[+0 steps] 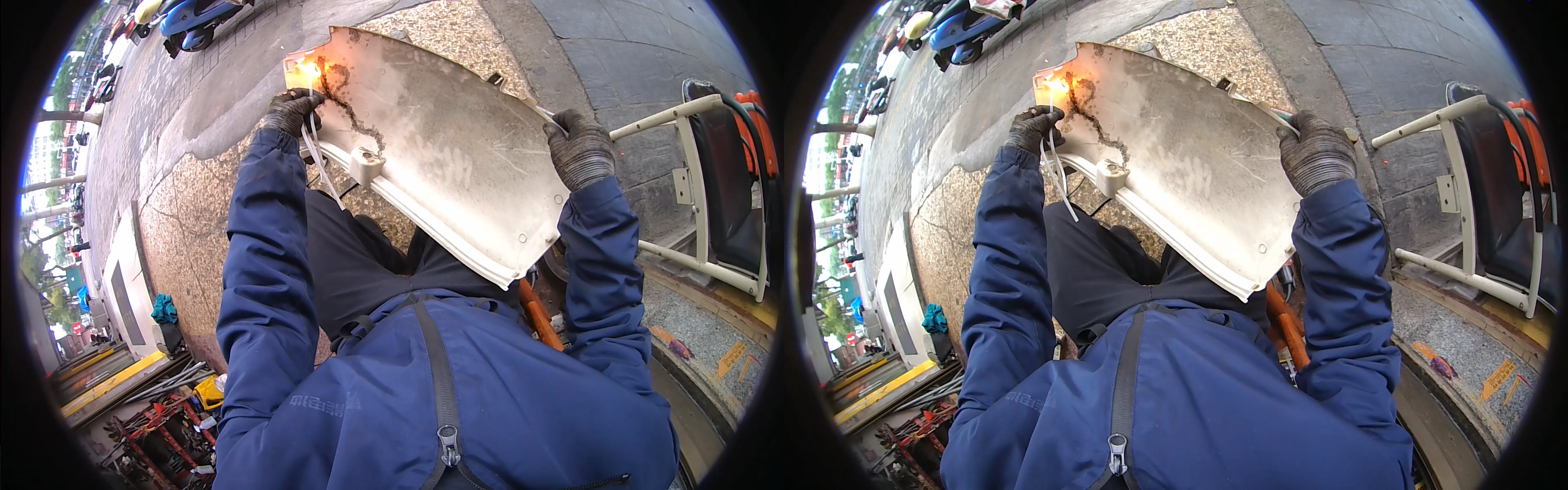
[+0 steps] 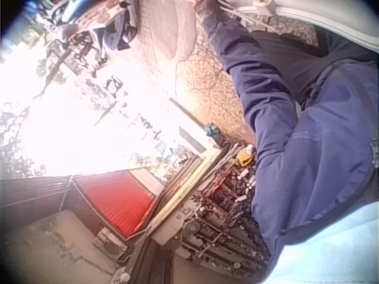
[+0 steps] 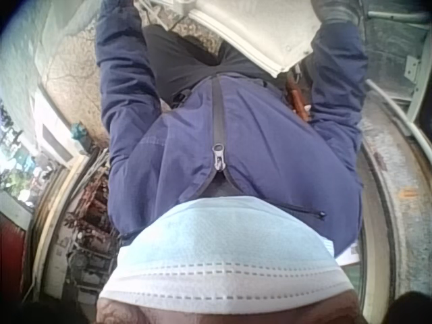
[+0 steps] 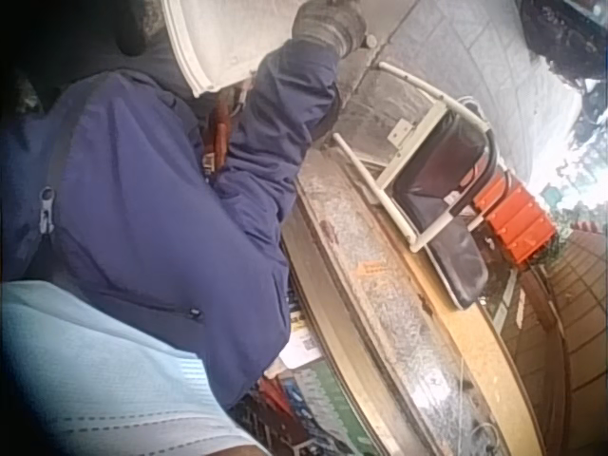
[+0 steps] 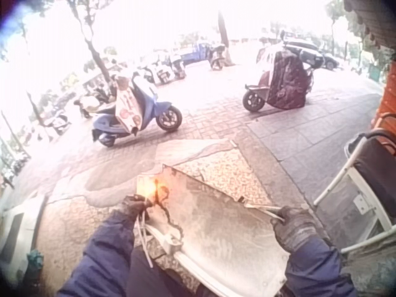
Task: The person sits on the ground and uses a handheld welding tool to melt a white plastic rod into a crack on a large plastic panel. They hold the panel with one hand and feed the rod along the crack with the other, then flip the panel to inspect the weld.
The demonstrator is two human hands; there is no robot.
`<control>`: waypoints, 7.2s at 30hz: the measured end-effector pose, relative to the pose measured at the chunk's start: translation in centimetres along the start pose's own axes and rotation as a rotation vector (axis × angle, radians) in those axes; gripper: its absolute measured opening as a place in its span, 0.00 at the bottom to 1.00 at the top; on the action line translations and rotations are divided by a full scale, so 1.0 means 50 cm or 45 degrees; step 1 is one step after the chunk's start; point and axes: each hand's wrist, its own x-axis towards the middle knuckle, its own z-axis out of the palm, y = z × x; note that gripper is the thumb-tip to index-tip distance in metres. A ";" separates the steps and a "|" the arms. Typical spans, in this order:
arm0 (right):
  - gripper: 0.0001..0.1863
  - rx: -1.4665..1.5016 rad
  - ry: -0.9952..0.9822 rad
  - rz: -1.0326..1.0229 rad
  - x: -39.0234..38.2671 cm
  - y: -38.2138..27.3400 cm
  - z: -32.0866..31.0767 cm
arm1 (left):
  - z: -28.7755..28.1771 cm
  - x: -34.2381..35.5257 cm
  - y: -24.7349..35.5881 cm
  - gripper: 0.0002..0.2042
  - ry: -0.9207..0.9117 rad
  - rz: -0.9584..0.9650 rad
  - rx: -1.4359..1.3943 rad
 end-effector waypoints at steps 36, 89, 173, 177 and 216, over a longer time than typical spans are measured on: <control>0.08 -0.090 0.166 -0.142 0.009 -0.005 -0.017 | -0.027 -0.004 0.014 0.07 0.068 0.089 -0.090; 0.08 -0.108 0.175 -0.164 0.014 0.003 -0.008 | -0.026 0.012 0.046 0.07 0.045 0.103 -0.068; 0.14 -0.108 -0.003 -0.051 0.030 0.087 0.036 | 0.060 -0.052 -0.050 0.09 0.013 -0.039 -0.126; 0.11 -0.123 0.018 -0.016 0.023 0.079 0.030 | 0.057 -0.053 -0.056 0.08 0.018 -0.047 -0.143; 0.15 -0.139 -0.079 0.020 0.033 0.077 0.027 | 0.031 -0.075 -0.092 0.07 0.076 -0.056 -0.270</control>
